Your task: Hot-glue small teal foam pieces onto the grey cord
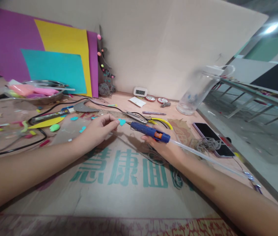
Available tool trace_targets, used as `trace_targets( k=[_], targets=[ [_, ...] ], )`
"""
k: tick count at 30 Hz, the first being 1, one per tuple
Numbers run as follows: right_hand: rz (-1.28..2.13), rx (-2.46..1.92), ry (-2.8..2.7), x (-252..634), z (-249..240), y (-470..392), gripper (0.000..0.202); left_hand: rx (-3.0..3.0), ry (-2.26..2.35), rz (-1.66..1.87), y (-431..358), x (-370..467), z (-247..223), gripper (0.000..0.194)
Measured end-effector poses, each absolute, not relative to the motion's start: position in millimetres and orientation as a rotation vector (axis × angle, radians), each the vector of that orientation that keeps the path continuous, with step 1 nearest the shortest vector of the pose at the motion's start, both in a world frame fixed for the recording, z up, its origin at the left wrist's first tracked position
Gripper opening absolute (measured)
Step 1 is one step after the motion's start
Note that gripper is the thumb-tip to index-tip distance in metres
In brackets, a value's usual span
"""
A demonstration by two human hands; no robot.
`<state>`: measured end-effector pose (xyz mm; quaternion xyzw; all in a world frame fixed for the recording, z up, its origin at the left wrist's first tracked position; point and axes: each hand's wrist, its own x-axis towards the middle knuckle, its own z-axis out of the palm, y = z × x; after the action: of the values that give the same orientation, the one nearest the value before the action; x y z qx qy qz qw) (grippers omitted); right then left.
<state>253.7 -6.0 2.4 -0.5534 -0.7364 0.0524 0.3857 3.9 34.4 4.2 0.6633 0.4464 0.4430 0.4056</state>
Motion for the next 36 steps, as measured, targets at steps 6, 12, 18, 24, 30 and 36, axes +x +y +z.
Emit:
trace_targets(
  k=[6,12,18,24,30,36],
  targets=[
    [0.107,-1.417,-1.865,258.8,-6.6,-3.9,0.021,1.674,1.119,1.127,35.3,3.5,1.4,0.024],
    [0.149,-1.436,-1.868,258.9,-4.9,-4.7,0.021,1.69,1.104,1.117,36.1,3.8,0.8,0.023],
    [0.122,-1.426,-1.855,258.1,-2.2,-5.5,0.019,1.706,1.097,1.11,36.8,4.1,-1.4,0.023],
    [0.106,-1.415,-1.844,259.2,-5.2,-4.9,0.021,1.753,1.093,1.107,36.6,4.1,-2.5,0.023],
    [0.142,-1.417,-1.862,258.6,-5.5,-4.4,0.021,1.773,1.09,1.093,36.5,3.4,-3.7,0.023],
    [0.116,-1.446,-1.853,260.9,-7.2,-3.7,0.021,1.79,1.079,1.09,37.1,3.5,-5.7,0.022]
  ],
)
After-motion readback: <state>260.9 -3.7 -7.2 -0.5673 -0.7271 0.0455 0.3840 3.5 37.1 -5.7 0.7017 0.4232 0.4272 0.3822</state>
